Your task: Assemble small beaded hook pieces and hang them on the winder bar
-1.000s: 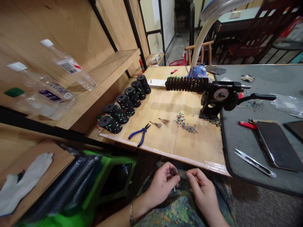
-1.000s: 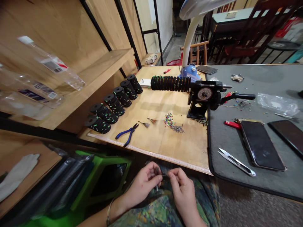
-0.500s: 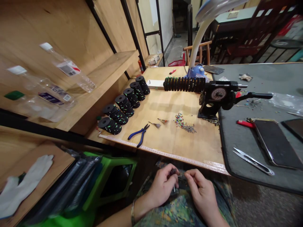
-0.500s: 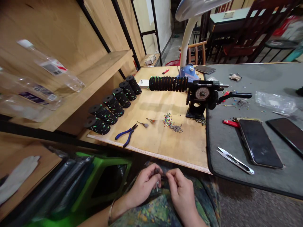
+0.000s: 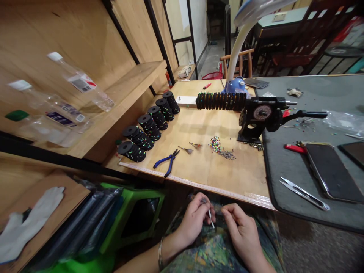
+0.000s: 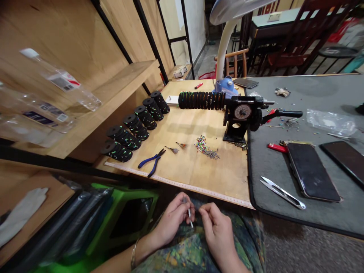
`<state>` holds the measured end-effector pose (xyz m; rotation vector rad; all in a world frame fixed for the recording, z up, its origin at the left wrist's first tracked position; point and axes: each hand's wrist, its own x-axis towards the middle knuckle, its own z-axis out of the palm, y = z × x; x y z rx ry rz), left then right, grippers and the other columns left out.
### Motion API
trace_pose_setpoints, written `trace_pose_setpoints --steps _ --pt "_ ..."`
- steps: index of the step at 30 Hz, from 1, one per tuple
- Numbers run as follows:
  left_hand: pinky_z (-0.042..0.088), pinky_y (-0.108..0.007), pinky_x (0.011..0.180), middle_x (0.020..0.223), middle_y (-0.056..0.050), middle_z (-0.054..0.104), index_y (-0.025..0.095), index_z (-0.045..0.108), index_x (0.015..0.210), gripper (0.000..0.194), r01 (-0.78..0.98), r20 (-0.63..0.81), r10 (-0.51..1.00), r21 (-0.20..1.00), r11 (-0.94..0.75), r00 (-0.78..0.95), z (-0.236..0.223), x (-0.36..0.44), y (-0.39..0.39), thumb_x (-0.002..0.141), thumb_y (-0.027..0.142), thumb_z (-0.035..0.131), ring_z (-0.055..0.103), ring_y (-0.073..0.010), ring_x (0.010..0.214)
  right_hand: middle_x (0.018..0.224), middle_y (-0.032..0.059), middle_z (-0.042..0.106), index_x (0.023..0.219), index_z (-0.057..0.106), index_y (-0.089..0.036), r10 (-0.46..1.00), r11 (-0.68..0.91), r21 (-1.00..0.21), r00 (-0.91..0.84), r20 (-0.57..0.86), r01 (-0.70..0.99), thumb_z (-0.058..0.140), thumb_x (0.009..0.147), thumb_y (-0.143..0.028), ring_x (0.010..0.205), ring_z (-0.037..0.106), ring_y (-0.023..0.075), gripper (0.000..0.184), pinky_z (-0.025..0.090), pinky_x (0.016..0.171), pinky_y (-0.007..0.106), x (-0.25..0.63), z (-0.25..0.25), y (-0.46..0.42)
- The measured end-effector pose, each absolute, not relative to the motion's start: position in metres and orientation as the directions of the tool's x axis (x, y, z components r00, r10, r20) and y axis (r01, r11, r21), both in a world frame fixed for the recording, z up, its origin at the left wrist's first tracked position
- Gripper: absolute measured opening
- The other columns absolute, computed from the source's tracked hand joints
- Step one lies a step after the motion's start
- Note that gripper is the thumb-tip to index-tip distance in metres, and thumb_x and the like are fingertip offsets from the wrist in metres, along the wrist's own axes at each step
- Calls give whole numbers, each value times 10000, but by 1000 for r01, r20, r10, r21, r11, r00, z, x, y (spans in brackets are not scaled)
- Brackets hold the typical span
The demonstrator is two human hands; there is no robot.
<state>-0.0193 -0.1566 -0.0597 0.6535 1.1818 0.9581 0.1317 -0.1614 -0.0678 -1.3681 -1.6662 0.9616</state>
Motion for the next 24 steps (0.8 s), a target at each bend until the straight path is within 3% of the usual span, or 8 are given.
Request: trace_pose_setpoints --steps 4,8,14,20,24 --pt "413 -219 518 686 20 593 180 480 790 194 -348 -491 866 798 492 98 -57 -18 -155 767 324 608 593 -118 589 579 -10 622 738 585 -209 986 136 -907 -144 84 399 459 932 -358 470 573 131 275 425 469 195 132 -69 -162" --pt "420 -220 539 668 30 588 168 525 859 205 -422 -512 846 740 523 150 -53 -20 -155 694 234 627 607 -126 612 566 -18 599 732 581 -208 990 117 -909 -115 77 399 456 931 -370 451 545 126 285 412 451 197 132 -69 -161" --pt "432 -242 551 591 -15 639 129 586 783 116 -233 -516 823 792 564 238 -55 -25 -155 687 191 600 569 -118 522 571 -16 607 735 582 -207 990 90 -919 -132 42 385 455 927 -364 467 557 130 279 419 466 200 133 -70 -162" --pt "444 -249 552 571 -2 630 155 532 734 151 -261 -558 794 750 607 242 -59 -23 -155 726 281 614 572 -123 519 594 -6 615 735 589 -204 985 27 -933 -168 -36 359 475 912 -385 503 567 140 278 423 495 210 134 -78 -161" --pt "427 -238 546 584 -2 620 153 525 735 205 -214 -527 821 795 567 218 -57 -23 -155 755 339 611 555 -116 528 603 -1 626 794 624 -196 977 -68 -954 -175 -123 294 512 883 -412 516 564 147 259 428 504 220 136 -82 -159"
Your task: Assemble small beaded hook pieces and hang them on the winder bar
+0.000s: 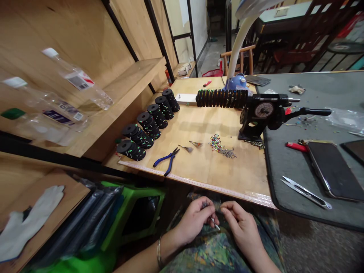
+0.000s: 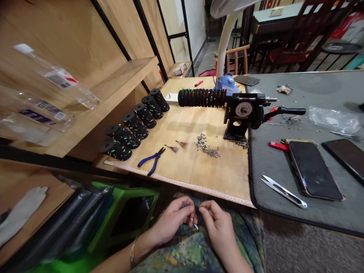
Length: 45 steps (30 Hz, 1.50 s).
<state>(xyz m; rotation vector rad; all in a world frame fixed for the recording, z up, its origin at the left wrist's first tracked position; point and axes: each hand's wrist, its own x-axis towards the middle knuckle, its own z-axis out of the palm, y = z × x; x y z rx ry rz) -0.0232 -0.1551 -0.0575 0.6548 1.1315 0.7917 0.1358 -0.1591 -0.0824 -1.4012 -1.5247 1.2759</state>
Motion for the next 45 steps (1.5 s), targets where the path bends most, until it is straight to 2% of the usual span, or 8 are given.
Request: trace_pose_setpoints --steps 5,7,15,21,26,29,36,45 --pt "434 -249 569 604 8 593 157 515 743 256 -135 -471 863 858 496 181 -53 -24 -154 786 396 597 544 -117 543 445 -84 407 851 666 -179 968 -121 -941 -173 -182 316 581 819 -428 415 372 111 266 292 427 219 137 -87 -159" --pt "433 -252 573 610 16 573 160 511 744 268 -110 -436 883 882 458 174 -53 -24 -155 798 410 591 536 -115 544 450 -88 385 839 676 -173 960 -149 -938 -181 -213 312 597 800 -425 427 348 108 266 281 437 220 136 -88 -159" --pt "448 -255 563 623 18 564 173 484 753 297 -195 -435 886 866 461 162 -58 -23 -156 798 441 601 566 -131 574 531 -21 569 703 682 -180 949 -211 -954 -190 -253 214 618 785 -459 465 453 121 298 373 473 224 133 -84 -158" --pt "443 -252 568 625 10 580 170 486 763 284 -194 -438 885 865 463 156 -58 -23 -157 814 430 589 560 -125 571 545 -25 562 690 656 -184 944 -237 -948 -182 -276 212 604 778 -454 482 462 127 289 372 489 230 133 -82 -158" --pt "448 -253 562 654 24 543 171 486 756 276 -189 -422 896 877 443 141 -59 -23 -157 812 420 592 542 -116 569 485 -65 465 820 663 -159 925 -276 -932 -198 -323 234 584 768 -455 442 355 108 310 295 468 231 130 -81 -158" --pt "443 -253 563 644 24 544 169 486 762 268 -150 -417 898 888 435 140 -59 -23 -157 823 412 580 531 -111 556 453 -82 428 872 672 -155 922 -293 -930 -192 -336 224 607 754 -472 429 348 107 345 296 461 231 129 -81 -157" --pt "436 -253 569 631 22 555 175 484 769 275 -128 -393 903 900 416 172 -59 -23 -159 837 426 571 526 -111 556 529 -8 633 778 647 -174 913 -338 -936 -208 -351 97 633 751 -530 460 507 129 358 394 474 235 123 -74 -154" --pt "435 -245 561 649 39 526 182 472 768 320 -195 -424 888 869 455 180 -58 -20 -158 807 471 604 515 -102 552 529 -3 635 735 585 -194 897 -393 -919 -231 -376 -30 642 752 -557 494 565 159 367 422 500 262 119 -75 -155"
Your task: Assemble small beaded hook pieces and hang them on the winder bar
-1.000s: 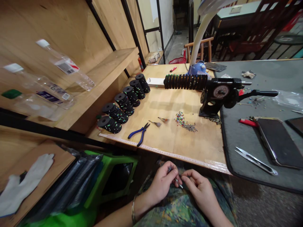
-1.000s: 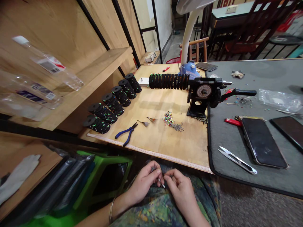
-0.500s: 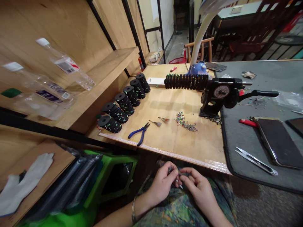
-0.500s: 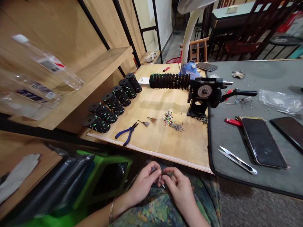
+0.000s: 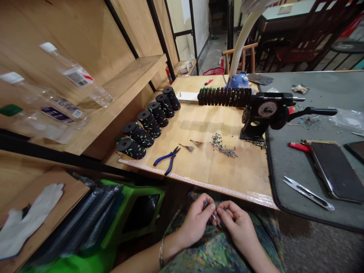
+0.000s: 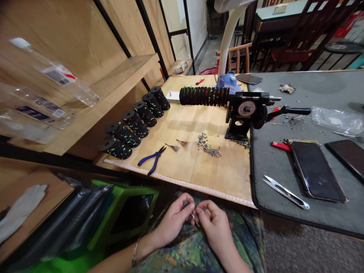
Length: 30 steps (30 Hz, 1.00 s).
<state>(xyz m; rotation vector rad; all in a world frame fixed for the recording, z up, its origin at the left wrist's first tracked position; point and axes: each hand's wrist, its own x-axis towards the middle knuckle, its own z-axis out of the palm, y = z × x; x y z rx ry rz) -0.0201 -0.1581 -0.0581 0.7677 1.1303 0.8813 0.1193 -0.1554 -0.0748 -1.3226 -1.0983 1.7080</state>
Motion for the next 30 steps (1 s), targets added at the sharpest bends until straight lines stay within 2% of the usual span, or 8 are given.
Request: trace_pose_setpoints --steps 6,13,23,26,30 --pt "442 -247 581 671 43 518 188 458 786 351 -263 -420 885 847 462 200 -61 -19 -159 806 507 605 530 -105 579 529 -10 631 733 579 -188 893 -407 -911 -240 -382 -66 652 765 -501 486 543 143 323 401 503 255 119 -78 -155" --pt "458 -274 603 649 28 542 193 447 797 369 -210 -387 879 869 449 278 -60 -20 -161 827 539 572 532 -119 573 455 -45 582 712 561 -204 852 -510 -841 -239 -465 -180 707 687 -534 429 533 145 362 403 477 253 120 -64 -149" --pt "428 -252 579 628 14 558 192 455 789 358 -160 -373 889 892 422 265 -60 -21 -160 853 534 538 539 -120 569 477 -87 424 729 561 -194 872 -489 -863 -82 -482 -128 720 646 -584 414 312 78 429 214 394 197 130 -67 -150" --pt "430 -255 583 629 13 559 191 449 793 331 -154 -378 885 891 428 273 -57 -21 -160 861 502 536 538 -120 577 480 -95 378 747 557 -193 877 -480 -873 -69 -475 -89 695 664 -593 424 278 80 430 206 405 203 131 -70 -151" --pt "450 -255 624 702 24 546 179 488 866 290 -107 -405 878 890 442 256 -52 -22 -160 736 318 706 557 -124 643 499 -97 351 762 559 -189 902 -430 -902 -49 -428 -33 658 695 -597 448 270 86 425 226 443 214 132 -70 -152"
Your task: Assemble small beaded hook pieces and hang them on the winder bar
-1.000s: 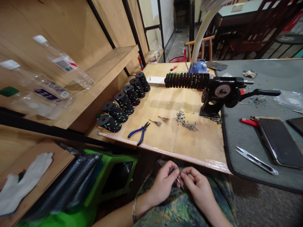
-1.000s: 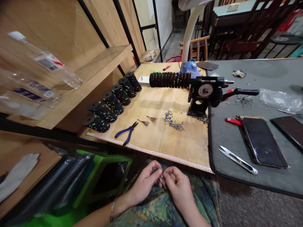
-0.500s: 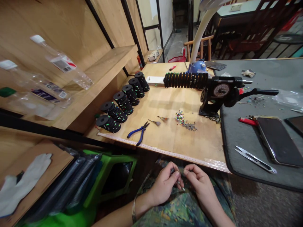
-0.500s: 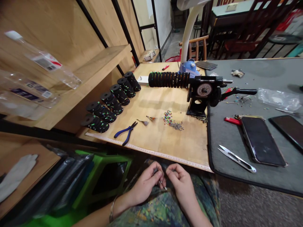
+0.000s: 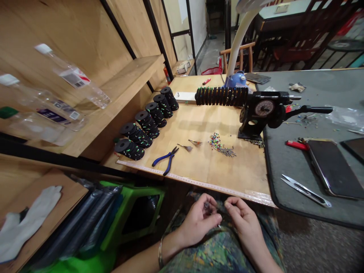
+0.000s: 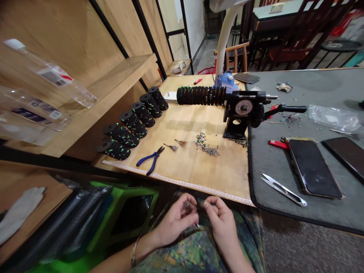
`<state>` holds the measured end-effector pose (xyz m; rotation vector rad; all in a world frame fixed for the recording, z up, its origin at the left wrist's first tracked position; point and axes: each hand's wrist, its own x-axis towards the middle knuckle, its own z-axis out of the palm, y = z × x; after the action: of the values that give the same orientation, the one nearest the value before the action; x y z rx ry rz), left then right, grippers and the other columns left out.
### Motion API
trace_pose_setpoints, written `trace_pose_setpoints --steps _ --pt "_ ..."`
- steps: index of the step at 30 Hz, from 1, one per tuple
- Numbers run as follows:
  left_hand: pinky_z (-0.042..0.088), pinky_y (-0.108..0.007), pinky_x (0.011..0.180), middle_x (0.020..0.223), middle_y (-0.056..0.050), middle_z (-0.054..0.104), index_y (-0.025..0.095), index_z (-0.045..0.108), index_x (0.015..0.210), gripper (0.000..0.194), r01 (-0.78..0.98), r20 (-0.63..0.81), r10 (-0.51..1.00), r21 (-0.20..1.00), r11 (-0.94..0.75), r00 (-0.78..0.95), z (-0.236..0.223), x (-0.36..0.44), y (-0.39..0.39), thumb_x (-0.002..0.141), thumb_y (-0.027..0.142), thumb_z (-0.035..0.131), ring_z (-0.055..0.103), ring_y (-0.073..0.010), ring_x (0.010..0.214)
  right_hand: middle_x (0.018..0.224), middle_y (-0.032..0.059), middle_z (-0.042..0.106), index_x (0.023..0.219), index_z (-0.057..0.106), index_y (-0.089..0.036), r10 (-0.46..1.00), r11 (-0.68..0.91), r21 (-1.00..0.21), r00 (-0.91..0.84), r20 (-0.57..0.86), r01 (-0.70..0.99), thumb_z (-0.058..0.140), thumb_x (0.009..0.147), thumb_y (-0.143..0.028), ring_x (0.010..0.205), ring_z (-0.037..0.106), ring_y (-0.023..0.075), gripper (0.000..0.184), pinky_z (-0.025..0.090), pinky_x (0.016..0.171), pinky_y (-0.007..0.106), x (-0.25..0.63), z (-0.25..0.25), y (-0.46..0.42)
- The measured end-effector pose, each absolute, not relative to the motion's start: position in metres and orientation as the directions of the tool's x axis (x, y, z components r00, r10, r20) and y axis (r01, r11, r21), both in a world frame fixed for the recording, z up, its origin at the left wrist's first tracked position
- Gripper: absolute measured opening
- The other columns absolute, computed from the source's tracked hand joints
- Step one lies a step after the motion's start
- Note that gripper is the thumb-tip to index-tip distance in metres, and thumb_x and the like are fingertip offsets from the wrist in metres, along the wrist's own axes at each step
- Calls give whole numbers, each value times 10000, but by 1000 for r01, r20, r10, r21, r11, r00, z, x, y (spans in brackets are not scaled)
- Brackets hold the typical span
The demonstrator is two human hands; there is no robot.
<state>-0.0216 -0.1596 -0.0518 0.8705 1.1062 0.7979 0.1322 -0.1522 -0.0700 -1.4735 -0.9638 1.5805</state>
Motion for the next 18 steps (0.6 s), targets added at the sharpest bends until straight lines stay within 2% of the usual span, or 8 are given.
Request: trace_pose_setpoints --steps 3,5,8,11,14,18 --pt "453 -255 594 647 28 557 170 513 838 229 -80 -441 867 880 469 231 -52 -21 -159 699 220 688 556 -126 599 518 -87 380 761 563 -185 913 -407 -913 -45 -406 -18 650 705 -587 462 293 91 416 255 456 219 132 -69 -153" --pt "445 -255 561 586 15 584 172 508 778 122 -97 -455 858 868 487 237 -54 -21 -158 737 220 613 554 -130 548 515 -85 387 757 567 -185 916 -400 -916 -33 -400 -9 648 711 -575 455 299 90 402 259 450 219 132 -67 -153" --pt "427 -246 537 566 8 605 181 500 736 61 -126 -452 859 863 489 239 -57 -21 -157 744 211 552 544 -125 511 497 -91 367 750 573 -184 921 -389 -921 -25 -390 10 647 716 -564 442 285 87 388 239 435 217 131 -65 -153" --pt "378 -226 514 526 40 538 182 501 707 43 -94 -428 877 885 456 221 -58 -22 -156 735 181 533 480 -106 485 489 -99 321 742 574 -191 923 -381 -924 -42 -382 35 638 717 -571 440 260 90 386 211 434 221 131 -65 -153" --pt "334 -219 521 552 49 476 167 526 683 61 -15 -385 906 919 394 178 -57 -22 -155 738 152 549 424 -96 520 482 -103 292 733 575 -197 922 -381 -923 -54 -383 44 640 707 -580 436 248 92 389 199 438 225 130 -64 -153" --pt "362 -233 598 636 20 514 147 575 698 68 59 -341 925 940 335 166 -58 -21 -154 765 161 584 454 -116 618 490 -98 314 724 580 -191 927 -368 -929 -66 -369 29 649 708 -571 443 260 89 387 213 438 220 128 -63 -153"
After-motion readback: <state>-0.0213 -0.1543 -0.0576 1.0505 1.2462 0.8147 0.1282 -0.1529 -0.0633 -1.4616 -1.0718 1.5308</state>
